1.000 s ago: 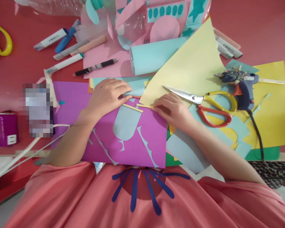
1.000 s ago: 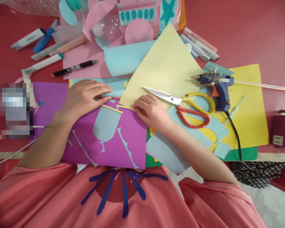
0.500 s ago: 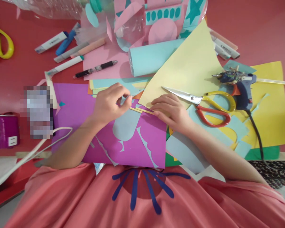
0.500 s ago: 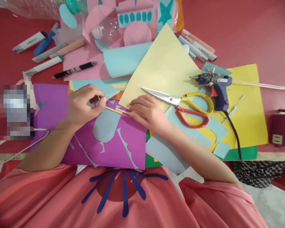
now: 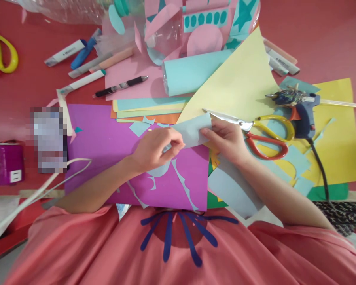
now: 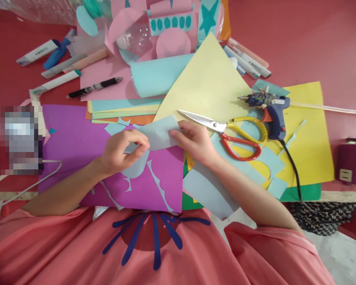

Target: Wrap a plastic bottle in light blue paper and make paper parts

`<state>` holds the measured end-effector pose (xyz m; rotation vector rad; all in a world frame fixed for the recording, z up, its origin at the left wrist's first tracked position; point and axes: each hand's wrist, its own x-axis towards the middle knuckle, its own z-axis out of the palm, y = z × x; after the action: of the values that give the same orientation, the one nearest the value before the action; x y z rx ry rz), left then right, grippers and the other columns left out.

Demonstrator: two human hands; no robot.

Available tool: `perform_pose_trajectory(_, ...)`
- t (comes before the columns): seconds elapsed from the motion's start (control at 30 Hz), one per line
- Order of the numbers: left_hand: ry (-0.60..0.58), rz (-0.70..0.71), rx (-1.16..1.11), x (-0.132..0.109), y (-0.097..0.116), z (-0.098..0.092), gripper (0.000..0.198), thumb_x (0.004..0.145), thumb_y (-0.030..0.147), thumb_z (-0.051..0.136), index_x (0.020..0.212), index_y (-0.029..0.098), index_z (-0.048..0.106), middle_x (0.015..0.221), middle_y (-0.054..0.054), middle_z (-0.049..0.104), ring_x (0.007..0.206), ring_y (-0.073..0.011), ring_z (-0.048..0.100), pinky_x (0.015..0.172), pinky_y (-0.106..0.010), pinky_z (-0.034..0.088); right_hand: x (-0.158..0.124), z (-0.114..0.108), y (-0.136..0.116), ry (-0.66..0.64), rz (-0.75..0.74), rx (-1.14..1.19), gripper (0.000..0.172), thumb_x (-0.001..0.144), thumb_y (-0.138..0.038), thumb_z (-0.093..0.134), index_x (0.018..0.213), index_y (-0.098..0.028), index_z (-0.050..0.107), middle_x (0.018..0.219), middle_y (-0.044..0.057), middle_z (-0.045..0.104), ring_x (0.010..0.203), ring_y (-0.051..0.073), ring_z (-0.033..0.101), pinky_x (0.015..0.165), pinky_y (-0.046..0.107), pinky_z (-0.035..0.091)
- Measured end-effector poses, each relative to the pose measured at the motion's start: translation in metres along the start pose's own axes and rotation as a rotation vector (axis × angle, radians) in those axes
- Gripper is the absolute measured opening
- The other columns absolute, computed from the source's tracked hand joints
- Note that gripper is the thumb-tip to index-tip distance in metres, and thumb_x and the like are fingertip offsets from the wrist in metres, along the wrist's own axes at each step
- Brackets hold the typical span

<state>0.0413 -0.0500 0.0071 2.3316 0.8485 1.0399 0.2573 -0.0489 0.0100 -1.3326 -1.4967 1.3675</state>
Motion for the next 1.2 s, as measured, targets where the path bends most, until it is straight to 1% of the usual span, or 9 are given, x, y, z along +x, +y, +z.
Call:
perform_pose_trajectory(0.27,0.196,-0.492,-0.472,0.009,0.001,-0.008,0.045,0.095,0.054,0.042,0.064,0.022,0.037,0.051,0.006,0.036,0.045,-0.0072,0.036,0.048,-0.023,0.036,-0.004,-0.004,-0.012,-0.280,0.000,0.074,0.048,0.075,-0.056,0.070,0.059,-0.020,0.043,0.052,-0.007,0.037,0.048,0.005,0.030,0.043,0.021,0.024)
perform_pose_trajectory(0.37,-0.075,-0.702,-0.731,0.014,0.011,-0.012,0.051,0.077,0.071,0.058,0.074,0.022,0.044,0.059,0.005,0.049,0.049,-0.0081,0.045,0.047,-0.022,0.036,-0.008,-0.002,-0.013,-0.375,-0.064,0.020,0.046,0.080,-0.052,0.067,0.059,-0.019,0.045,0.055,-0.005,0.043,0.050,0.005,0.035,0.046,0.022,0.029)
perform_pose_trajectory(0.47,-0.463,-0.916,-0.893,0.013,0.021,-0.007,0.052,0.071,0.061,0.071,0.097,0.020,0.054,0.076,0.002,0.062,0.064,-0.0124,0.057,0.056,-0.024,0.044,-0.007,-0.003,-0.010,-0.344,-0.093,-0.066,0.040,0.082,-0.048,0.067,0.061,-0.019,0.050,0.057,-0.004,0.047,0.051,0.006,0.038,0.046,0.022,0.032)
perform_pose_trajectory(0.53,-0.519,-1.000,-0.919,0.009,0.025,0.002,0.046,0.074,0.058,0.068,0.095,0.018,0.061,0.078,0.000,0.065,0.071,-0.0154,0.060,0.065,-0.027,0.046,-0.003,-0.008,-0.010,-0.289,-0.110,-0.114,0.032,0.081,-0.046,0.067,0.069,-0.018,0.058,0.065,-0.001,0.056,0.056,0.008,0.047,0.051,0.022,0.040)
perform_pose_trajectory(0.63,-0.393,-1.093,-0.951,0.001,0.022,0.015,0.049,0.074,0.061,0.066,0.094,0.016,0.064,0.090,-0.005,0.071,0.087,-0.0223,0.065,0.079,-0.033,0.049,0.000,-0.022,-0.015,-0.113,-0.100,-0.156,0.023,0.083,-0.041,0.065,0.080,-0.018,0.065,0.078,0.003,0.068,0.065,0.010,0.059,0.058,0.023,0.047)
perform_pose_trajectory(0.73,-0.230,-1.026,-0.885,-0.001,0.012,0.020,0.048,0.076,0.060,0.065,0.098,0.016,0.064,0.098,-0.006,0.072,0.093,-0.0230,0.065,0.084,-0.034,0.048,-0.006,-0.045,-0.020,0.155,-0.085,-0.285,0.016,0.085,-0.027,0.061,0.072,-0.018,0.065,0.059,0.000,0.065,0.048,0.007,0.052,0.049,0.022,0.041)
perform_pose_trajectory(1.0,0.126,-0.868,-0.830,0.002,-0.007,0.015,0.036,0.073,0.049,0.074,0.088,0.019,0.064,0.077,0.001,0.062,0.069,-0.0118,0.056,0.062,-0.024,0.044,-0.043,-0.131,0.015,0.838,-0.094,-0.761,0.034,0.080,-0.029,0.051,0.047,-0.020,0.053,0.046,0.003,0.053,0.045,0.014,0.051,0.051,0.032,0.042)
perform_pose_trajectory(1.1,0.129,-0.909,-0.836,0.001,0.002,0.017,0.039,0.071,0.048,0.076,0.094,0.019,0.063,0.080,0.002,0.063,0.071,-0.0118,0.056,0.065,-0.023,0.046,-0.045,-0.151,0.018,0.994,0.151,-0.948,0.018,0.067,-0.024,0.070,0.056,-0.020,0.056,0.056,0.002,0.055,0.045,0.011,0.044,0.050,0.033,0.039)
perform_pose_trajectory(1.2,0.112,-0.944,-0.844,0.000,0.013,0.019,0.044,0.071,0.050,0.076,0.099,0.019,0.062,0.089,-0.001,0.067,0.083,-0.0159,0.062,0.078,-0.028,0.050,-0.038,-0.155,0.014,0.879,0.454,-0.814,0.023,0.058,-0.014,0.081,0.064,-0.019,0.060,0.068,0.003,0.060,0.049,0.008,0.046,0.056,0.035,0.041)
